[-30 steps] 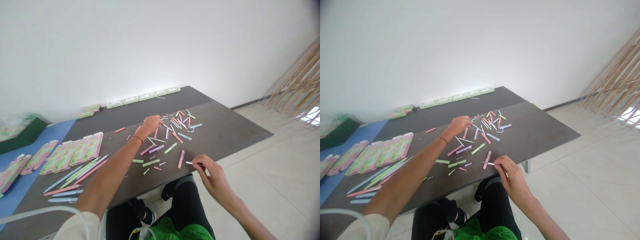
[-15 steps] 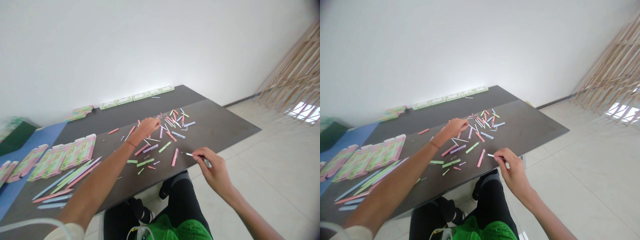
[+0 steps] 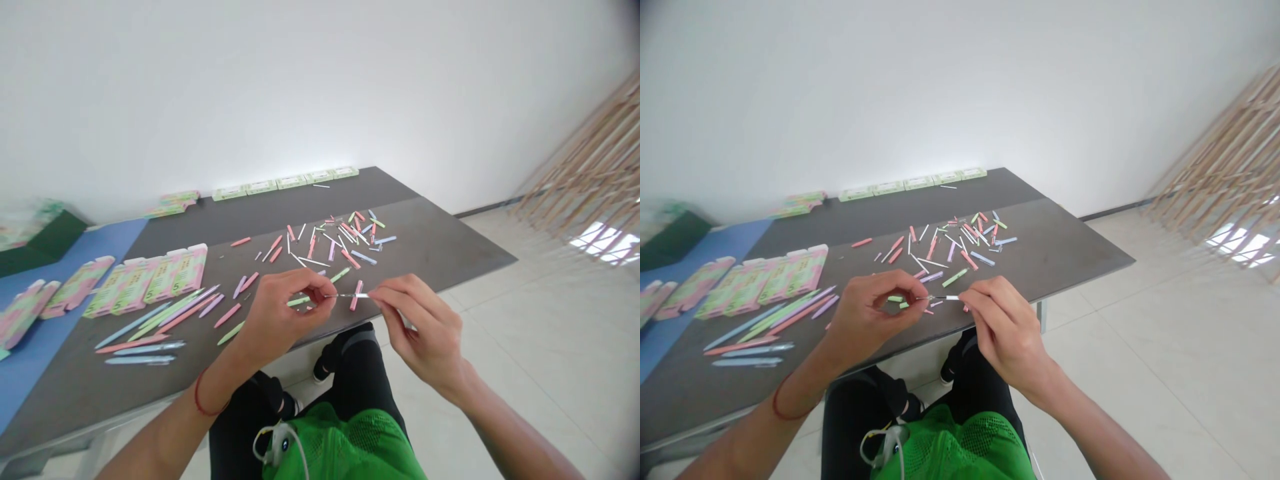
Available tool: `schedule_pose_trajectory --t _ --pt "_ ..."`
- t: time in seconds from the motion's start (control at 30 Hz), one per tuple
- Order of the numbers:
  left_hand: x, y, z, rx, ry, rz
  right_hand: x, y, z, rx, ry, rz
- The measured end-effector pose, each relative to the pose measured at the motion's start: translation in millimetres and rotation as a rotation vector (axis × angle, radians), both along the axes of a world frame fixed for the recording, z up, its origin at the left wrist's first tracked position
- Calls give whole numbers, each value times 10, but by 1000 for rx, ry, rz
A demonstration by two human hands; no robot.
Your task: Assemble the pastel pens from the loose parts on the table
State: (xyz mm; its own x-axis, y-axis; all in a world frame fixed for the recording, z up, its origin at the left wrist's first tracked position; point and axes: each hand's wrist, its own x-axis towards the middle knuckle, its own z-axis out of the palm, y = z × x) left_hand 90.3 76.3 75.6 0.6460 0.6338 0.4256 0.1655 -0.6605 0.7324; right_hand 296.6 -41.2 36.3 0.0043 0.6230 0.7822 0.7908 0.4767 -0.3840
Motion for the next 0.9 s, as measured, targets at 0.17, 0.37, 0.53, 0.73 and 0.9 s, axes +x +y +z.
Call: schedule_pose_trajectory --t 0.17,0.37,0.53,0.73,0.9 --pt "-60 -47 1 -18 -51 -1 -72 -20 47 -15 8 21" --pt "-76 -86 -4 -35 -51 -61 -144 -5 76 -16 2 78" --pt "-75 -136 -51 -77 -94 -32 -199 8 126 -57 26 119" --pt "-132 -162 -126 -120 -110 3 -245 11 150 -57 63 129" --pt "-175 -162 -108 -139 -108 11 -264 0 146 -58 64 126"
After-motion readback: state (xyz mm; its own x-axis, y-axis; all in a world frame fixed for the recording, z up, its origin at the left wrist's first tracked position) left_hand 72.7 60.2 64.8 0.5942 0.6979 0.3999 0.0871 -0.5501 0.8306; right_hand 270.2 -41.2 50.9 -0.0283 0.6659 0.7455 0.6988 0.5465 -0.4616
